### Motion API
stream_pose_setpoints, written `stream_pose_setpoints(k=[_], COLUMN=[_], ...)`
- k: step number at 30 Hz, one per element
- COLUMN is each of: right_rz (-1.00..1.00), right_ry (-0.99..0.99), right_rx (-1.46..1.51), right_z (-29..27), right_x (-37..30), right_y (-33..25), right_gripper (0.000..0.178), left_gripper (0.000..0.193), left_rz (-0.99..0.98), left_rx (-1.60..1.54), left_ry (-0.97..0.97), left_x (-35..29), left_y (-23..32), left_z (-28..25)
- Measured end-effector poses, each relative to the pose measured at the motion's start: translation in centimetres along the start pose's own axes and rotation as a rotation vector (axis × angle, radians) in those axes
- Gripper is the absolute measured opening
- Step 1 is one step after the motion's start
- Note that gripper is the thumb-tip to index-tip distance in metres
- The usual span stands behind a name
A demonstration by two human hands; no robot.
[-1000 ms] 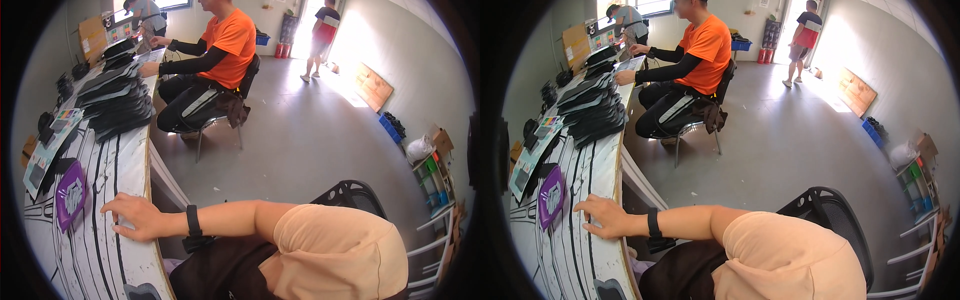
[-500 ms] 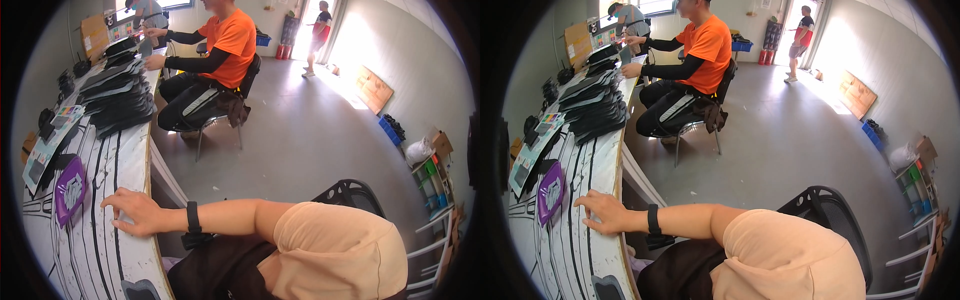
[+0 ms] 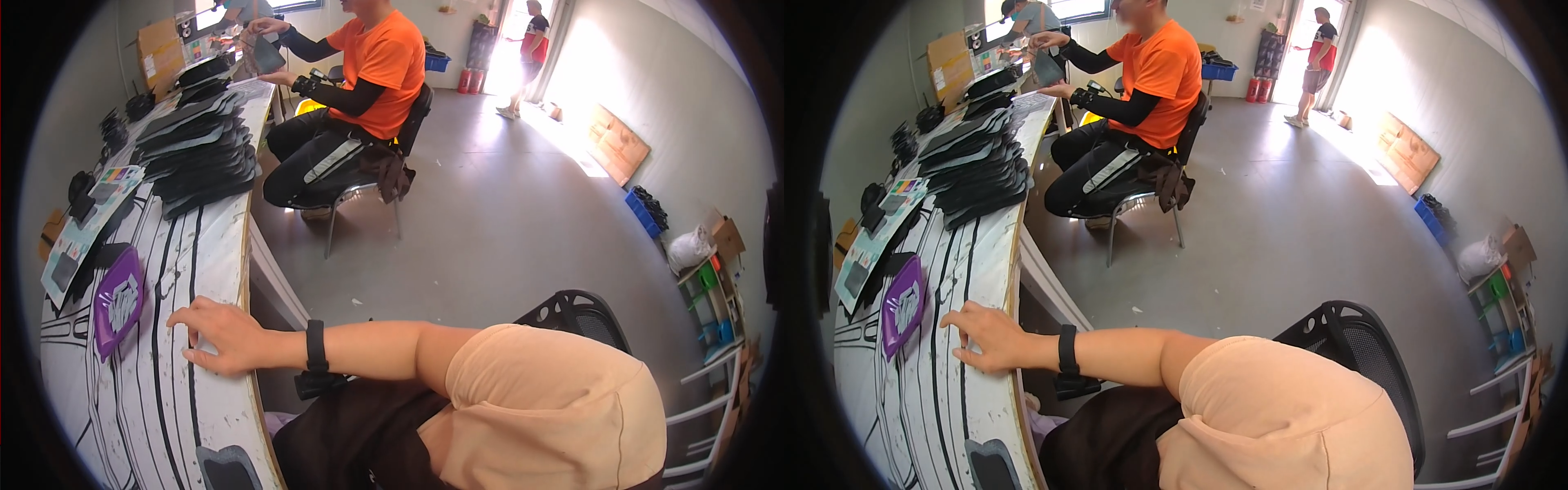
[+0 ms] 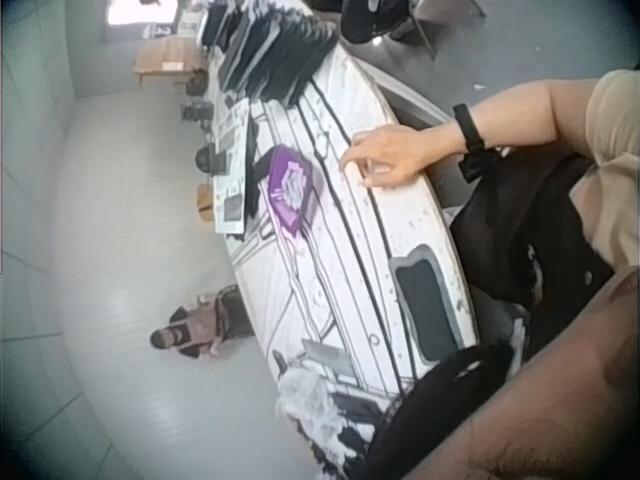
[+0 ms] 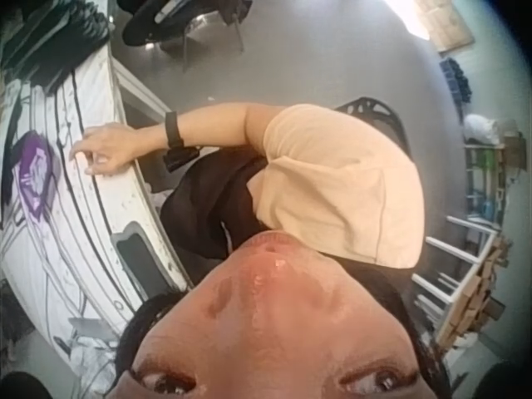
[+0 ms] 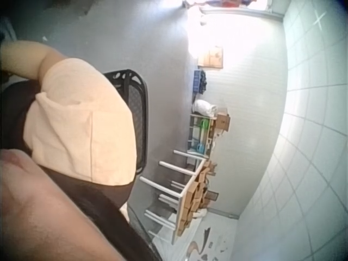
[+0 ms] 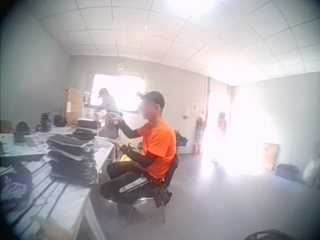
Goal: Sorting and stacking shoe upper and lining components on a work table.
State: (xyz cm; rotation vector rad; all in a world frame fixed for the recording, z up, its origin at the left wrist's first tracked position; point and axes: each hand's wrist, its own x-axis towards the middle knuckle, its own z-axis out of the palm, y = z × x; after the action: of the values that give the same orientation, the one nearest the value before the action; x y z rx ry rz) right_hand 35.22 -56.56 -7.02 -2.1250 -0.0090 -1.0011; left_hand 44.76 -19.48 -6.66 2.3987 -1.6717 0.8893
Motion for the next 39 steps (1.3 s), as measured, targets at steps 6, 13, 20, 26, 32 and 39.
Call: stream_pose_setpoints(k=[6, 13, 20, 26, 32, 39], right_rz=[0.026, 0.031, 0.131, -0.379, -0.579, -0.767], right_ry=[0.014, 0.02, -0.136, -0.329, -0.633, -0.694], right_rx=[0.054, -0.021, 0.263, 0.128, 0.208, 0.166], right_z=[2.0, 1.0, -0.2, 2.3, 5.1, 7.6], right_x=[0.0, 0.2, -0.4, -1.0, -4.1, -6.0], right_y=[0.0, -1.0, -2.8, -9.8, -15.3, -18.1], right_gripper=[0.044, 0.039, 0.029, 0.016, 0.021, 0.036], left_gripper=[0.048, 0.053, 0.041, 0.027, 0.021, 0.02], left_rz=[-0.107, -1.028, -1.295, -1.179, -1.004, -0.944], left_rx=[0.068, -0.198, -0.287, -0.326, -0.161, -0.145], left_ry=[-0.08, -0.137, 0.124, 0.282, 0.314, 0.292], left_x=[-4.0, -15.7, -12.8, -9.0, -7.8, -7.6], left_y=[1.8, 10.5, 17.2, 18.3, 18.1, 18.1], left_z=[-4.3, -15.8, -17.3, -15.1, -13.1, -12.1])
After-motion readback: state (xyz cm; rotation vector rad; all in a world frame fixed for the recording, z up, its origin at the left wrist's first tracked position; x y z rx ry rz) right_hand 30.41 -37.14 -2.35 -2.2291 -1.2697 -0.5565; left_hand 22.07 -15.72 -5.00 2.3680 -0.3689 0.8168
